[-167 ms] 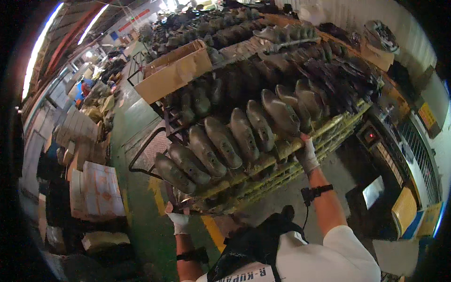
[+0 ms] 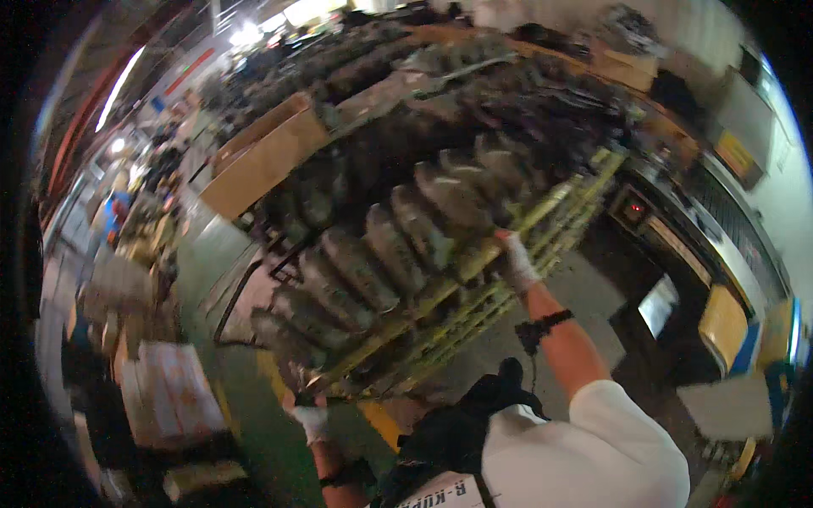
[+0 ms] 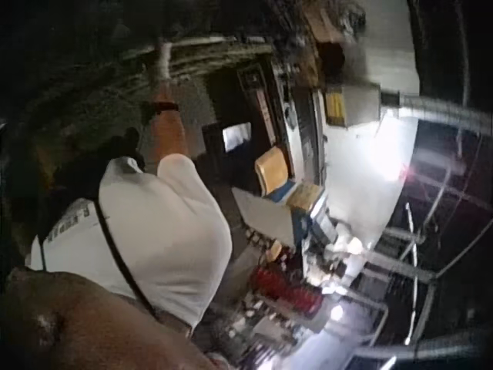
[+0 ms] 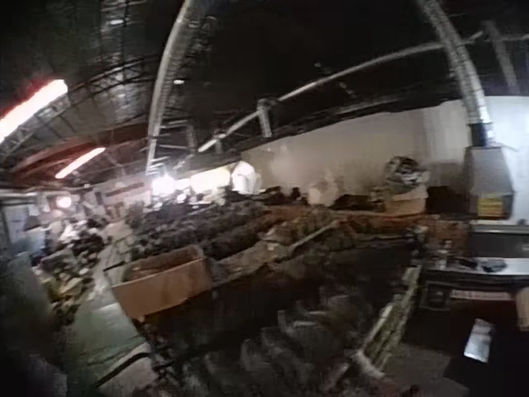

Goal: Moving a large industrial rack filled with shoe lasts across a shoe manufacturing floor.

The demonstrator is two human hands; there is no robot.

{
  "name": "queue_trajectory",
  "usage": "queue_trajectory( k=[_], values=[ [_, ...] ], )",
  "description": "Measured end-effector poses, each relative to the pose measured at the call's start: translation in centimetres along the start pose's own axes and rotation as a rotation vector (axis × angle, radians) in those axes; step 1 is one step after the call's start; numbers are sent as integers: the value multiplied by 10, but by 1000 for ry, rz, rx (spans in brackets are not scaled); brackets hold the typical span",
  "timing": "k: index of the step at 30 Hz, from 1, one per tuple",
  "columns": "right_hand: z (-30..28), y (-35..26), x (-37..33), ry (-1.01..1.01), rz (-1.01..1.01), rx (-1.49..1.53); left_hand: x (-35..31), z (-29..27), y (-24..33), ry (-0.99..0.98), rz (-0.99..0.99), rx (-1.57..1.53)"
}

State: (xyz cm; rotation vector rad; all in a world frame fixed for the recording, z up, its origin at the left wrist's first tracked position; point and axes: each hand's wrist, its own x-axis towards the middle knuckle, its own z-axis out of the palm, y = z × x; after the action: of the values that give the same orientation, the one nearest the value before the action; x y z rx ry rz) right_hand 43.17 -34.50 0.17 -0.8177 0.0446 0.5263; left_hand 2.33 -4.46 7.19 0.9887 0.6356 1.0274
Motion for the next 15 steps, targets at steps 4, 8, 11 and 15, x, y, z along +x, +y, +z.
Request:
queue_trajectory(
  k=[4,8,11,15],
  values=[
    [69,-1,-30,-84,9,-52,-1,-38,9,62,-193,-104],
    [37,-12,-6,-107,90,8,8,-18,4,-343,-173,-114],
    [49,-7,-14,-88,55,90,32,-76,-19,-257,-158,-82],
    [55,-5,-23,-175,53,56,35,-67,-48,134,266,208]
  ],
)
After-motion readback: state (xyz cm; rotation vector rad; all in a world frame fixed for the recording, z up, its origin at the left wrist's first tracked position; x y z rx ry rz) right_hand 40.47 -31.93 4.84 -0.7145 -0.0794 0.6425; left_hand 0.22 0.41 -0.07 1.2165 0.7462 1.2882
